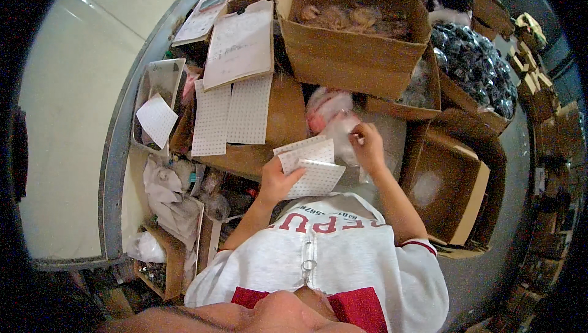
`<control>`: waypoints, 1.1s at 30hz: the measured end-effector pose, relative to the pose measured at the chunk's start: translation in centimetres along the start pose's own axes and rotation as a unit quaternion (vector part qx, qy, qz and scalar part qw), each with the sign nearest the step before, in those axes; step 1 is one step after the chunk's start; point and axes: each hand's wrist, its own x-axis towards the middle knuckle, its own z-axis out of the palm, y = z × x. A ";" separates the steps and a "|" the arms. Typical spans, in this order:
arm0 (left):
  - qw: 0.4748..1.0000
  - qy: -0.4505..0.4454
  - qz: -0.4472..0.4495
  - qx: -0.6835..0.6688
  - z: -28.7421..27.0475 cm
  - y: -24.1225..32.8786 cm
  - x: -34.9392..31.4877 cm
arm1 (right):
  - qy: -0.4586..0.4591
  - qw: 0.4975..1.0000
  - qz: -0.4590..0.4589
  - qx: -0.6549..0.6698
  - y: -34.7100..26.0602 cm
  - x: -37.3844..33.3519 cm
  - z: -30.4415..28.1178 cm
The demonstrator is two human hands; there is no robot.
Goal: Sort and organize small components into bags and boxes at a warehouse workstation.
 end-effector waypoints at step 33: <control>0.989 0.042 -0.077 -0.118 1.1 -1.0 0.8 | -0.091 0.969 0.214 0.082 14.2 -4.5 -3.0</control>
